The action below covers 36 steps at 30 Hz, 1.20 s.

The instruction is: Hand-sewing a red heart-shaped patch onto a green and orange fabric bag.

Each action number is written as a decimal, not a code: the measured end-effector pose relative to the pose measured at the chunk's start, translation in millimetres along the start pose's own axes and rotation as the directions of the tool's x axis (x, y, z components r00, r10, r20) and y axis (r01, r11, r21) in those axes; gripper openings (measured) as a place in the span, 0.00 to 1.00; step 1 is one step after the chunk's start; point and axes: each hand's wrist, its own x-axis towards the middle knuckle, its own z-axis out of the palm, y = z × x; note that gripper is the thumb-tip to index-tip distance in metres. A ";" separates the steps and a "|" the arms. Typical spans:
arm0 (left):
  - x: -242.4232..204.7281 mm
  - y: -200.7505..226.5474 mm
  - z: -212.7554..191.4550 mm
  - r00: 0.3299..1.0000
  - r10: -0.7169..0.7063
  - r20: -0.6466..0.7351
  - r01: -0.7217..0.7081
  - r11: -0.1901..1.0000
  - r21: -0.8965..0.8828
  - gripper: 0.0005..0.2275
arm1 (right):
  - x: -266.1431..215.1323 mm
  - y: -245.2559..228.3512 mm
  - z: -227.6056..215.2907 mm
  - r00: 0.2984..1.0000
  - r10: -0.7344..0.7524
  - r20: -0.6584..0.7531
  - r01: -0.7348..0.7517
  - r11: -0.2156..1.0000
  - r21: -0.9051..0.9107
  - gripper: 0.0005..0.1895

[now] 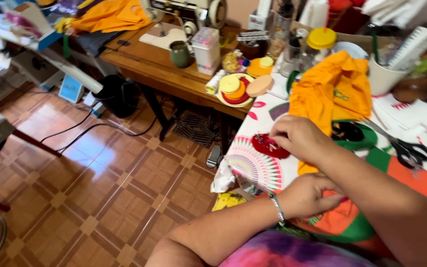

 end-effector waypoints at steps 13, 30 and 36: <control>9.8 32.5 -14.5 0.940 -0.299 -0.162 0.251 0.932 -0.262 0.06 | -172.4 -13.9 -42.3 0.862 0.466 -0.199 -0.095 0.534 0.840 0.07; 13.5 55.3 -14.7 0.926 -0.260 -0.274 0.196 0.951 -0.240 0.04 | -181.8 -33.6 -13.0 0.708 0.493 -0.505 -0.370 0.869 0.329 0.06; 15.9 54.6 -15.5 0.921 -0.254 -0.294 0.193 0.956 -0.220 0.05 | -180.5 -45.2 -17.2 0.713 0.499 -0.492 -0.326 0.858 0.397 0.04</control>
